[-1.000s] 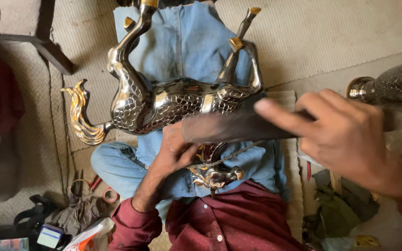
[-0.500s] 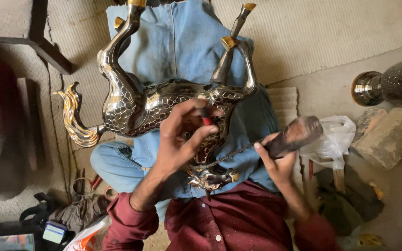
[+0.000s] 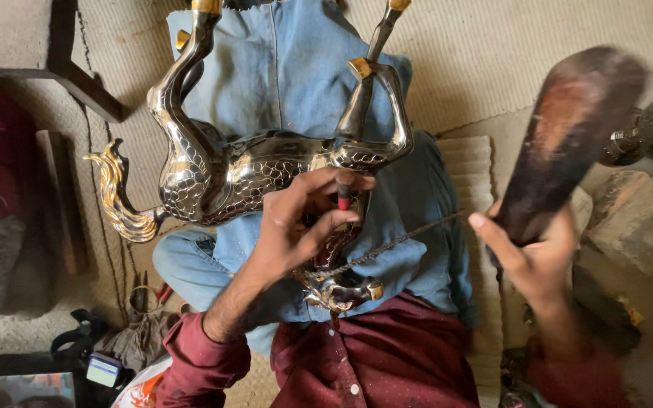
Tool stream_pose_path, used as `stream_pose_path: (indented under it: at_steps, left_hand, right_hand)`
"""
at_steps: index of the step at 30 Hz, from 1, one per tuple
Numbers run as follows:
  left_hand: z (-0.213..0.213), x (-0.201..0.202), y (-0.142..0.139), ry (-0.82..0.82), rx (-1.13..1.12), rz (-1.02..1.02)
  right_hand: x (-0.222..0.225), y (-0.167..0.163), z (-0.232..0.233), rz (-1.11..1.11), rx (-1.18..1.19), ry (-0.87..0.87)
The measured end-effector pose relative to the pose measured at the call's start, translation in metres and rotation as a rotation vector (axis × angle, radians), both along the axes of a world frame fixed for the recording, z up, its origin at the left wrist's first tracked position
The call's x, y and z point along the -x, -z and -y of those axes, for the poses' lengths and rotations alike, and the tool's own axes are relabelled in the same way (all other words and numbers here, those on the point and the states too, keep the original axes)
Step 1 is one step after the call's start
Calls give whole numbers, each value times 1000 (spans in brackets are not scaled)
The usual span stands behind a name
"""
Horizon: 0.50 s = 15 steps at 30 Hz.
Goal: The person sits on the floor with a silvered metal horse sculpture on their lap and decorates its surface by hand. They hold a small punch against the figure and strike it repeatedly with a wooden mallet, repositioning the punch to work different spots, and at the start they pull a rope tied around the sculpture.
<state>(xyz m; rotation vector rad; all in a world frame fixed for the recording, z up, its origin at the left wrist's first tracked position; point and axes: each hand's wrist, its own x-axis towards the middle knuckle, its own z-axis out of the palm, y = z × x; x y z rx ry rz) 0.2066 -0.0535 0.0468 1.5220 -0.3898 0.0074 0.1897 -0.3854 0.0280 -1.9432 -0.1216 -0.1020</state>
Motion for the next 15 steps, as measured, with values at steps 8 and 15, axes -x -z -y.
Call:
stream_pose_path:
  at_steps: [8,15]
  left_hand:
    - [-2,-1,4,0,-126,51]
    - [-4,1,27,-125,-414,74]
  right_hand:
    - [-50,-86,-20,237,-8,-172]
    - [-64,-96,-25,382,808,-439]
